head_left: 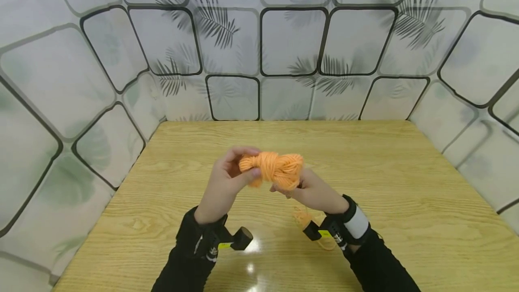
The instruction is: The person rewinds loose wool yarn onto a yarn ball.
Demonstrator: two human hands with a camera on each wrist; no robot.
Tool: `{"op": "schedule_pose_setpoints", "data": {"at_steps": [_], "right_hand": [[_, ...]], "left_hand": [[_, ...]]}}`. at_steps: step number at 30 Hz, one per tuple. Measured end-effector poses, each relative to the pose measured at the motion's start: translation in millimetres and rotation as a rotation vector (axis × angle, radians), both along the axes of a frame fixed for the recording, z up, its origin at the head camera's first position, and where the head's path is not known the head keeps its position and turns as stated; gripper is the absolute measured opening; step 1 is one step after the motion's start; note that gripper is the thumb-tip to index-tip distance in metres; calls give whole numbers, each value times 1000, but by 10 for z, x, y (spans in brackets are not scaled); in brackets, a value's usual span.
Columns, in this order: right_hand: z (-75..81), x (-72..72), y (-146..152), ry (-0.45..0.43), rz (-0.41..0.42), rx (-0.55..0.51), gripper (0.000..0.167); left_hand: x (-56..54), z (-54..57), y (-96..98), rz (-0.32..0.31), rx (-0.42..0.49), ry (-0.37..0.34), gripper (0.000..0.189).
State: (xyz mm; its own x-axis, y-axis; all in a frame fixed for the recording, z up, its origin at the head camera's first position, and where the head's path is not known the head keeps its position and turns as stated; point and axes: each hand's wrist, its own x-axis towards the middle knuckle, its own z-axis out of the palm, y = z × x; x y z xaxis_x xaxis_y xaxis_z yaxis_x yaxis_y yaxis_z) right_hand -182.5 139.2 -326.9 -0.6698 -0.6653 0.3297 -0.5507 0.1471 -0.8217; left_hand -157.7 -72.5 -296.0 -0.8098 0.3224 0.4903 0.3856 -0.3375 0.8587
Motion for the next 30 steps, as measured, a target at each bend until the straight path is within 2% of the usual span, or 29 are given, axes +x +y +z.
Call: {"op": "schedule_pose_setpoints", "data": {"at_steps": [9,15,22,30], "right_hand": [[7,60,-76,69,53,14,19],[56,117,-83,120,85,-18,17],[128,188,-57,152,103,-8,17],[199,241,35,180,29,-22,19]], "left_hand": [[-20,3,46,213,35,16,31],[-55,-22,61,303,17,86,25],[-111,-67,82,450,-100,213,28],[-158,-115,102,509,-219,254,26]]}}
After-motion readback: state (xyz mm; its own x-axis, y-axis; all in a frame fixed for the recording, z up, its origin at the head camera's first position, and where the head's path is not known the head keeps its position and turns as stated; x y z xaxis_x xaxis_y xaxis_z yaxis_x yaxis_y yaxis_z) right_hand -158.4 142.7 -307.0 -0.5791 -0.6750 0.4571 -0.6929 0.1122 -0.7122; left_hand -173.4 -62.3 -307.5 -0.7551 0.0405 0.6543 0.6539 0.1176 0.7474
